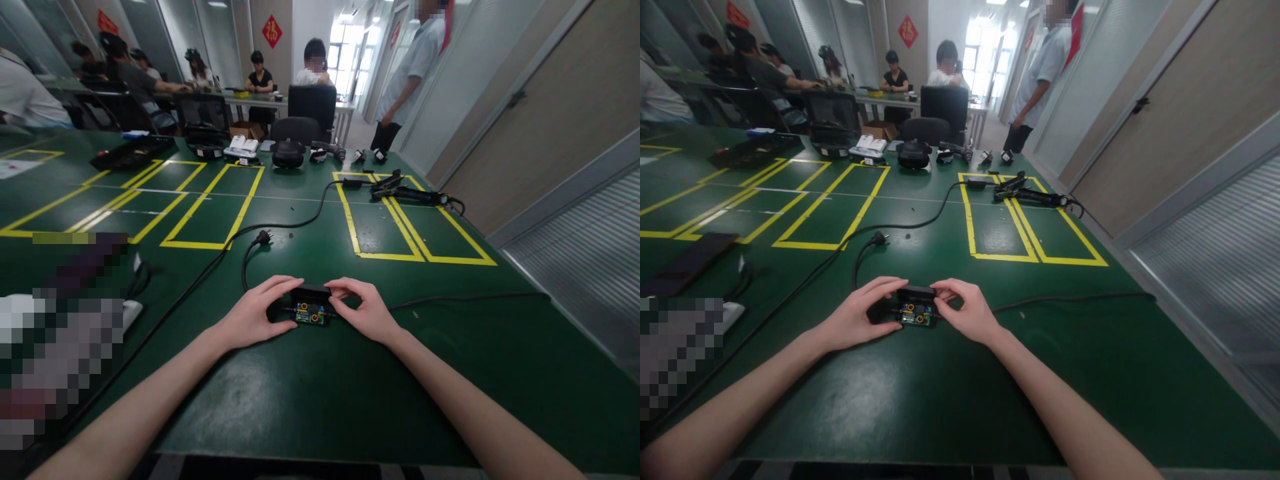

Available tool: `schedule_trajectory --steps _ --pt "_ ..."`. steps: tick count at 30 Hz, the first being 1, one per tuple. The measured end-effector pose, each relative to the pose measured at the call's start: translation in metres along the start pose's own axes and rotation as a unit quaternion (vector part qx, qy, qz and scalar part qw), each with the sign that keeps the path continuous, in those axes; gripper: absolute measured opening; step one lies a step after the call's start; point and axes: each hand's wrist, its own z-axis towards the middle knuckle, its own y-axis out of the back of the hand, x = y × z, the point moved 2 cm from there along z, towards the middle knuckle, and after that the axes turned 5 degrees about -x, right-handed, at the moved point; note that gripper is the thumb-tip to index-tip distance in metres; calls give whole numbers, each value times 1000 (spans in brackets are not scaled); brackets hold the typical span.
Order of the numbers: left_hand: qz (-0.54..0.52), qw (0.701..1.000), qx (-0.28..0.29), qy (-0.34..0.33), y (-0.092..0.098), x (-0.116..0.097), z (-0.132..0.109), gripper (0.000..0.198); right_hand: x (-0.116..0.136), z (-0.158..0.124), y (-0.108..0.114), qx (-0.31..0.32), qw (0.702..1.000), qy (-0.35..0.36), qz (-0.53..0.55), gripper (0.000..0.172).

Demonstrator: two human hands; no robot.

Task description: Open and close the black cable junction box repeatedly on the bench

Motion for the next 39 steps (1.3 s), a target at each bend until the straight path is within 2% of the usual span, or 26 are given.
schedule_trajectory --steps 6,17,23,26,31,34,39 --pt "-4 1000 10 9 -2 2 -1 72 1 -1 0 -8 1000 8 5 19" --pt "-3 1000 21 15 -5 7 -3 70 -4 -2 0 -21 997 -62 50 14" --pt "-15 1000 13 10 -4 4 -3 71 -3 -1 0 5 996 -74 57 14" --pt "-21 1000 13 10 -3 2 -2 67 1 0 2 31 997 -51 39 14" --pt "-36 999 19 12 -2 -4 0 45 12 1 5 86 995 53 -5 9" --pt "-49 999 19 -1 -3 -6 1 31 14 -1 4 121 990 67 -38 19" --pt "-41 999 12 -26 -6 -7 1 29 16 -4 -1 145 977 86 -133 36"
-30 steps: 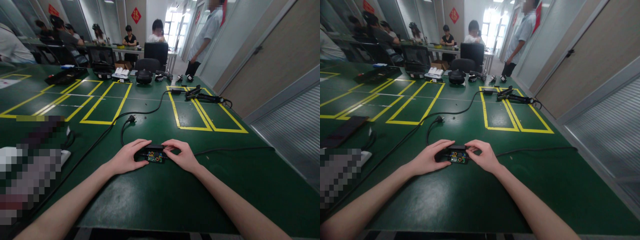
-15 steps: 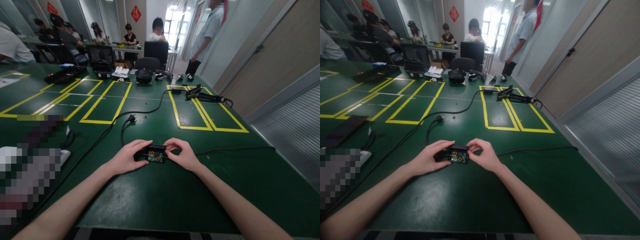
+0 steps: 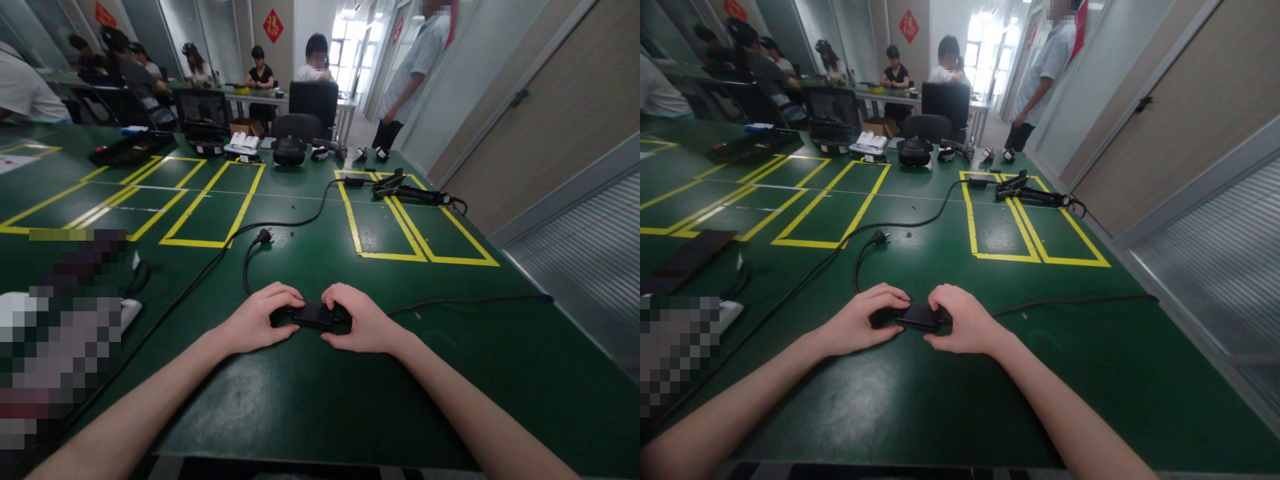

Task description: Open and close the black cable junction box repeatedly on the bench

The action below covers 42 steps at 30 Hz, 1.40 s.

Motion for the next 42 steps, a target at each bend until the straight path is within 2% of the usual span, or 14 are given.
schedule_trajectory --steps 4,10,19,21,25,29,36,42 --pt "37 999 8 -8 -2 0 1 19 3 0 -3 0 998 30 -63 30" --pt "57 998 10 5 -2 -1 2 13 5 0 -6 -3 996 65 -67 30" --pt "157 986 53 30 -4 -11 4 11 6 -1 -8 5 997 42 -72 38" --pt "173 982 70 28 -6 -11 5 14 6 0 -10 7 996 33 -87 37" --pt "218 972 91 7 -11 -7 6 32 8 1 -16 16 991 32 -132 26" --pt "218 970 106 -8 -12 -6 6 24 8 -1 -16 23 987 54 -153 23" --pt "201 972 118 -8 -9 -11 6 25 11 -5 -15 28 986 59 -151 24" --pt "223 968 116 -14 -10 -11 6 27 18 -1 -12 -26 987 87 -132 28"
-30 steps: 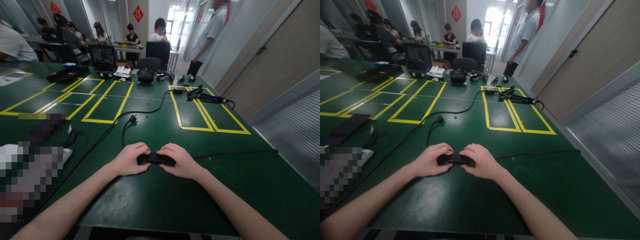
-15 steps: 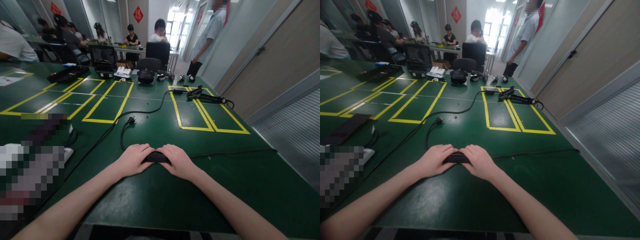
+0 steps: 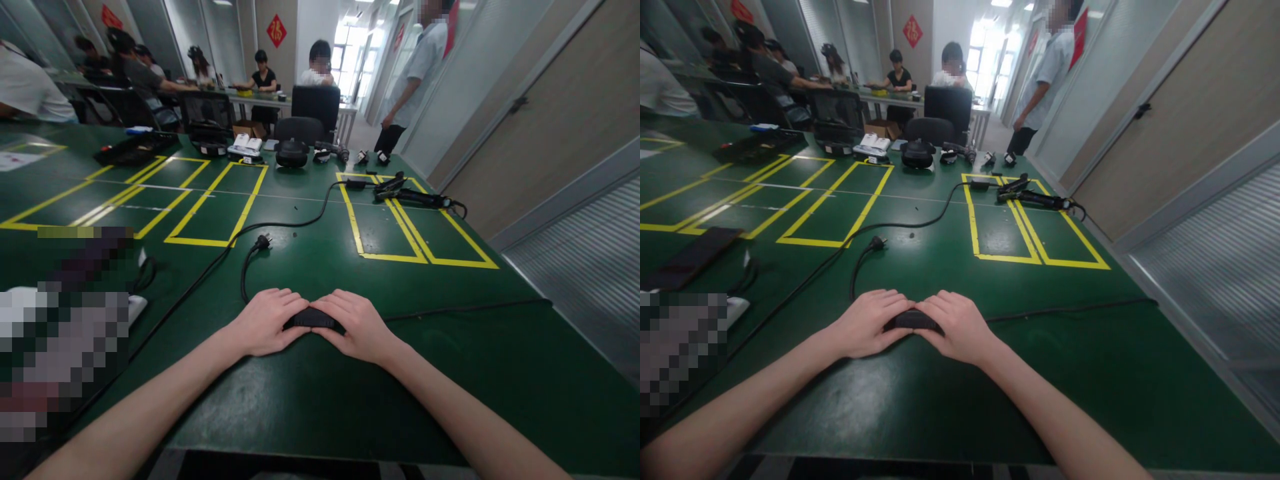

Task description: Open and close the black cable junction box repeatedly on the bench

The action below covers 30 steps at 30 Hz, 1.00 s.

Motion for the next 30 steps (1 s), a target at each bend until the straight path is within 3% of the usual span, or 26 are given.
schedule_trajectory --steps 6,12,15,26,30 --pt "-8 999 -41 -18 -1 -1 -1 47 1 0 0 -10 1000 -2 -4 22" --pt "-56 997 -50 -33 -1 0 -1 43 0 -1 0 -37 998 -12 41 20" --pt "-79 994 -58 -44 -3 -1 -2 51 0 -2 1 -34 998 -8 45 19" --pt "-87 992 -78 -54 -12 4 -7 57 -6 -9 -1 -44 994 -32 91 36" --pt "-98 990 -93 -49 -10 7 -7 54 -7 -9 1 -68 994 -8 90 34"
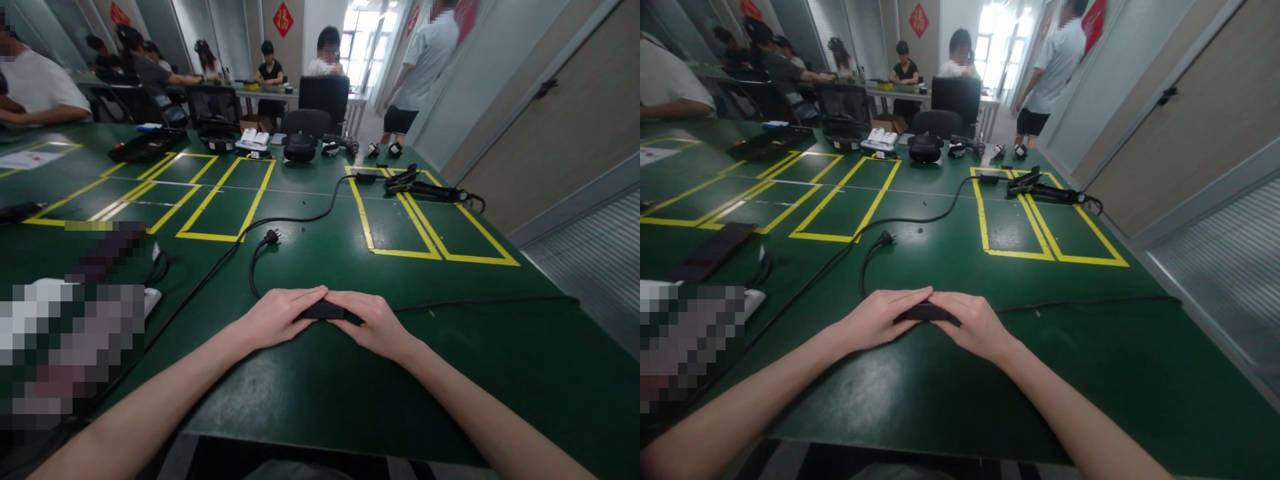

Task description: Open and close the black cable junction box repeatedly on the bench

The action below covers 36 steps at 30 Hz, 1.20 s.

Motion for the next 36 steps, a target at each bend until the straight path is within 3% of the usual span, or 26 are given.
schedule_trajectory --steps 4,11,14,18,21,25,27,29,32,36 --pt "-19 999 -33 -23 2 -2 2 43 3 3 2 -32 999 11 13 32" --pt "26 998 -51 -24 3 -6 4 48 7 7 5 -34 998 45 -4 26" --pt "42 997 -57 -41 3 -7 4 40 8 7 5 -26 999 43 -13 28" --pt "70 993 -66 -69 6 -8 5 38 10 8 9 -12 1000 -20 -16 35" --pt "116 985 -72 -109 9 -10 7 39 9 9 13 18 993 -118 -15 32" --pt "168 974 -72 -133 10 -11 9 35 7 10 14 88 972 -204 75 25" --pt "172 975 -61 -125 8 -9 9 34 5 9 12 89 965 -219 112 25" --pt "161 981 -54 -88 7 -6 8 39 4 8 10 68 972 -201 96 29" --pt "121 991 -56 -19 6 -2 5 52 4 7 6 47 992 -118 20 29" --pt "79 995 -63 16 6 -3 5 36 4 6 6 25 998 -37 -37 28"
